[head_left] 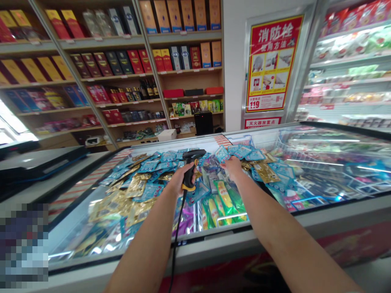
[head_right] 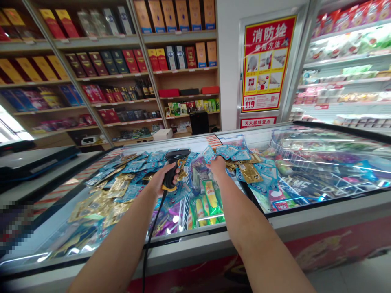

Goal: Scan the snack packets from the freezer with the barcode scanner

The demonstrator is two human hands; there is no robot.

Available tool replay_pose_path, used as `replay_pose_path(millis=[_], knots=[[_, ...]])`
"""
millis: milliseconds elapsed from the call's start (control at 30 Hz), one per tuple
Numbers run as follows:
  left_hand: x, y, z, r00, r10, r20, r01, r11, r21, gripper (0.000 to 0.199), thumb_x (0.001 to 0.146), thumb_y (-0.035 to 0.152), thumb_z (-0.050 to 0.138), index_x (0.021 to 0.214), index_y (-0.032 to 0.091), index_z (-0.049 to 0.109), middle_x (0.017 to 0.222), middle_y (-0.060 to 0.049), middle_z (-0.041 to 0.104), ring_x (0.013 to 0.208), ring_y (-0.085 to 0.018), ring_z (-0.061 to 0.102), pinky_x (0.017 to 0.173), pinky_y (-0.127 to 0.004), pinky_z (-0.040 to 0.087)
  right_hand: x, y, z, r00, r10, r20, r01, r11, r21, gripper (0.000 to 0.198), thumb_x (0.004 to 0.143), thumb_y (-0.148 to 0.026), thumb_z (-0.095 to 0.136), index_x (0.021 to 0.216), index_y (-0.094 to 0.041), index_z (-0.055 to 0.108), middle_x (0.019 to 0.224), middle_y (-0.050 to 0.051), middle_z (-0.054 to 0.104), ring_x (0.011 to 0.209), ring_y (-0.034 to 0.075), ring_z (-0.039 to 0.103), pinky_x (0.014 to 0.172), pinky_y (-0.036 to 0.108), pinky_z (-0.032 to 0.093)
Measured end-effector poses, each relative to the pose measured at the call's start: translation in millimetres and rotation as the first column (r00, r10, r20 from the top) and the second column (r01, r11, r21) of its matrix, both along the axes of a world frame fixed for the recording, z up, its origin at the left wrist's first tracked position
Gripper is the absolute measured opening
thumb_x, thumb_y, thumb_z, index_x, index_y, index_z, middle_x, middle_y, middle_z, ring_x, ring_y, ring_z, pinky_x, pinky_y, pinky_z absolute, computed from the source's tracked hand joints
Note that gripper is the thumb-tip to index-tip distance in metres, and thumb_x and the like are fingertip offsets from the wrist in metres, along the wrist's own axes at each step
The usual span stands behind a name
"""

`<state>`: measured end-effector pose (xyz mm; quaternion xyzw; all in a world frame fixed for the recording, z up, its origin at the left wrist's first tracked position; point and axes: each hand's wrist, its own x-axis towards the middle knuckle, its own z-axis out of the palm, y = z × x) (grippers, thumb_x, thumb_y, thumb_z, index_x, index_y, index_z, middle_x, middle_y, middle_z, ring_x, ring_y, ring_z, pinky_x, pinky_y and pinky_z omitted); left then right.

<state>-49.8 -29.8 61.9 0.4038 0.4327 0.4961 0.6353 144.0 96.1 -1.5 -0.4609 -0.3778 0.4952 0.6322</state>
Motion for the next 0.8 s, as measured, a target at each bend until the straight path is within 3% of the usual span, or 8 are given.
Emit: replay_pose_path(millis=[233,433,600,800], knots=[[-3,4,-4.2,1.0,0.009,0.022,-0.009,1.0,-0.013,0.03,0.074,0.043,0.062,0.075,0.014,0.055,0.055,0.0,0.05,0.041,-0.007,0.047,0.036,-0.016,0.036,0,-1,0,0.999,-0.033,-0.04,0.033,0.999,-0.014,0.012,0.067,-0.008,0.056,0.069,-0.018,0.051,0.057,-0.005,0.057,0.048,0.012,0.061,0.053,0.027,0.055],[-5,8,-8.0,0.997,0.016,0.074,-0.017,1.0,0.015,0.028,0.075,0.041,0.063,0.083,0.014,0.058,0.059,0.001,0.052,0.042,-0.007,0.048,0.037,-0.016,0.038,5,-2,17,0.935,-0.146,-0.322,0.144,0.989,-0.03,0.015,0.073,-0.009,0.051,0.074,-0.021,0.044,0.057,-0.005,0.057,0.055,0.012,0.064,0.063,0.029,0.057],[-5,8,-7.9,0.997,0.034,0.065,-0.034,0.999,0.007,0.027,0.075,0.04,0.062,0.08,0.014,0.057,0.058,0.001,0.051,0.042,-0.007,0.048,0.036,-0.016,0.038,19,2,26,0.863,-0.279,-0.42,0.328,0.943,0.048,0.01,0.079,-0.016,0.047,0.077,-0.023,0.04,0.065,-0.004,0.057,0.069,0.011,0.067,0.07,0.026,0.057],[-5,7,-6.9,0.994,0.054,0.093,-0.053,0.998,-0.014,0.026,0.076,0.038,0.062,0.084,0.014,0.057,0.06,0.001,0.052,0.042,-0.007,0.048,0.036,-0.016,0.04,37,15,12,0.81,-0.39,-0.438,0.448,0.893,0.034,0.014,0.08,-0.026,0.046,0.074,-0.024,0.034,0.073,-0.001,0.057,0.082,0.014,0.067,0.074,0.031,0.058]])
